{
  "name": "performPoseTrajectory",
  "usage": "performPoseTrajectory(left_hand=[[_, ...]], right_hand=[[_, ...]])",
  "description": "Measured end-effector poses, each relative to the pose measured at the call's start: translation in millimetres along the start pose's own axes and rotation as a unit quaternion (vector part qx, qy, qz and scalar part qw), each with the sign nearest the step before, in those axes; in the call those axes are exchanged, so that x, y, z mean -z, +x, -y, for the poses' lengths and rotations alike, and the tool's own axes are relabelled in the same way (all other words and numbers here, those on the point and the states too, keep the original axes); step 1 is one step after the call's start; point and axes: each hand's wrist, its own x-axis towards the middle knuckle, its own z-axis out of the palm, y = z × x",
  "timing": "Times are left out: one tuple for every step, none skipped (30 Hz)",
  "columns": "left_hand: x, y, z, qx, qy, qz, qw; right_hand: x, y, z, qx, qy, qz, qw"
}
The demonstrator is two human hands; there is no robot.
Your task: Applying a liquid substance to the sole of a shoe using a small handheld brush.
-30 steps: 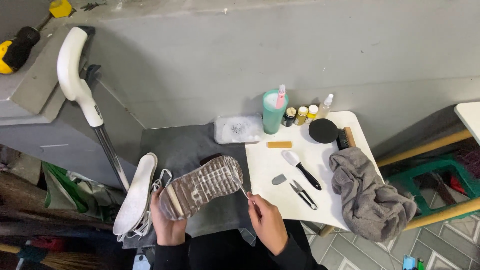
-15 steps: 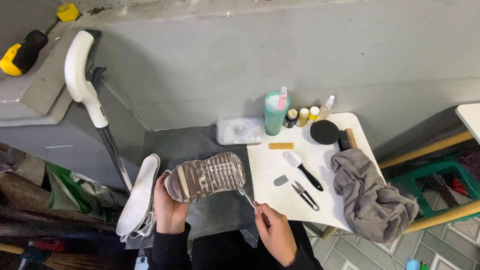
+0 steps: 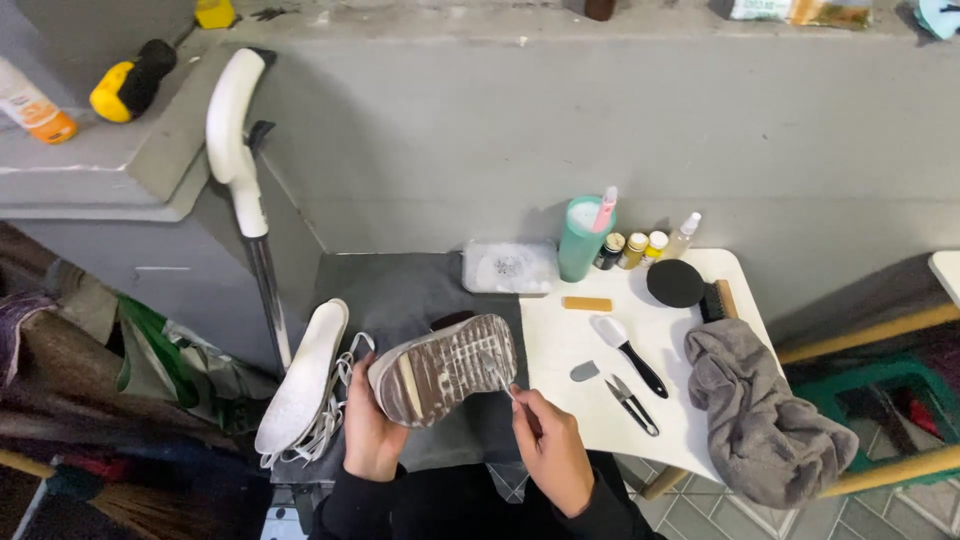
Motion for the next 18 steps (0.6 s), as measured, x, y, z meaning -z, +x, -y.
performPoseTrajectory(left_hand=[[4.6, 1.7, 1.6, 0.006, 0.002, -0.011, 1.0], [8.8, 2.7, 1.8, 0.004, -0.001, -0.011, 1.0], [13.4, 3.1, 3.0, 0.002, 0.001, -0.016, 1.0], [17.8, 3.6, 4.6, 0.0, 0.003, -0.02, 1.0], [28.1, 9.6, 9.6, 0.0, 0.001, -0.021, 1.0], [38.2, 15.6, 14.9, -0.016, -0.01, -0.023, 1.0], [48.6, 21.3, 20.0, -0.032, -0.022, -0.026, 0.999], [48.0, 16.2, 19.4, -0.032, -0.024, -0.028, 0.999], [47.6, 11.1, 18.6, -0.026, -0.014, -0.028, 0.999], [46.8, 6.0, 18.0, -0.02, -0.003, -0.028, 0.999], [45.9, 2.6, 17.3, -0.02, -0.005, -0.028, 0.999], [44.6, -0.8, 16.9, -0.015, 0.008, -0.051, 0.999], [43.3, -4.3, 16.3, -0.01, 0.022, -0.073, 0.997], [44.7, -5.4, 17.5, -0.01, 0.021, -0.073, 0.997], [45.7, -6.3, 18.9, -0.015, 0.022, -0.069, 0.997], [46.6, -7.3, 20.4, -0.019, 0.023, -0.064, 0.997], [50.4, -4.2, 23.9, -0.018, 0.023, -0.064, 0.997], [54.2, -1.2, 27.5, -0.019, 0.007, -0.063, 0.998]], right_hand=[[-0.8, 3.7, 1.7, 0.0, -0.007, 0.003, 1.0], [-2.1, 8.2, 4.4, 0.002, -0.008, 0.006, 1.0], [-3.0, 11.4, 7.1, 0.0, -0.011, 0.014, 1.0], [-3.5, 14.6, 9.5, -0.002, -0.014, 0.022, 1.0], [-6.1, 16.5, 7.5, -0.001, -0.016, 0.024, 1.0], [-8.4, 18.4, 5.4, 0.005, -0.027, 0.021, 0.999], [-11.1, 20.5, 3.4, 0.011, -0.037, 0.019, 0.999], [-11.3, 23.1, 6.9, 0.012, -0.038, 0.022, 0.999], [-12.0, 25.6, 10.2, 0.015, -0.038, 0.024, 0.999], [-12.3, 28.2, 13.4, 0.017, -0.037, 0.026, 0.999], [-13.1, 29.6, 15.4, 0.018, -0.038, 0.028, 0.999], [-13.4, 31.1, 17.3, 0.021, -0.039, 0.032, 0.998], [-13.9, 32.3, 19.1, 0.023, -0.041, 0.035, 0.998], [-16.1, 32.5, 18.6, 0.023, -0.04, 0.036, 0.998], [-17.9, 32.8, 18.0, 0.04, -0.035, 0.06, 0.997], [-19.6, 33.1, 17.3, 0.056, -0.029, 0.084, 0.994], [-20.5, 30.9, 23.4, 0.056, -0.03, 0.085, 0.994], [-21.4, 28.6, 29.5, 0.08, -0.035, 0.093, 0.992]])
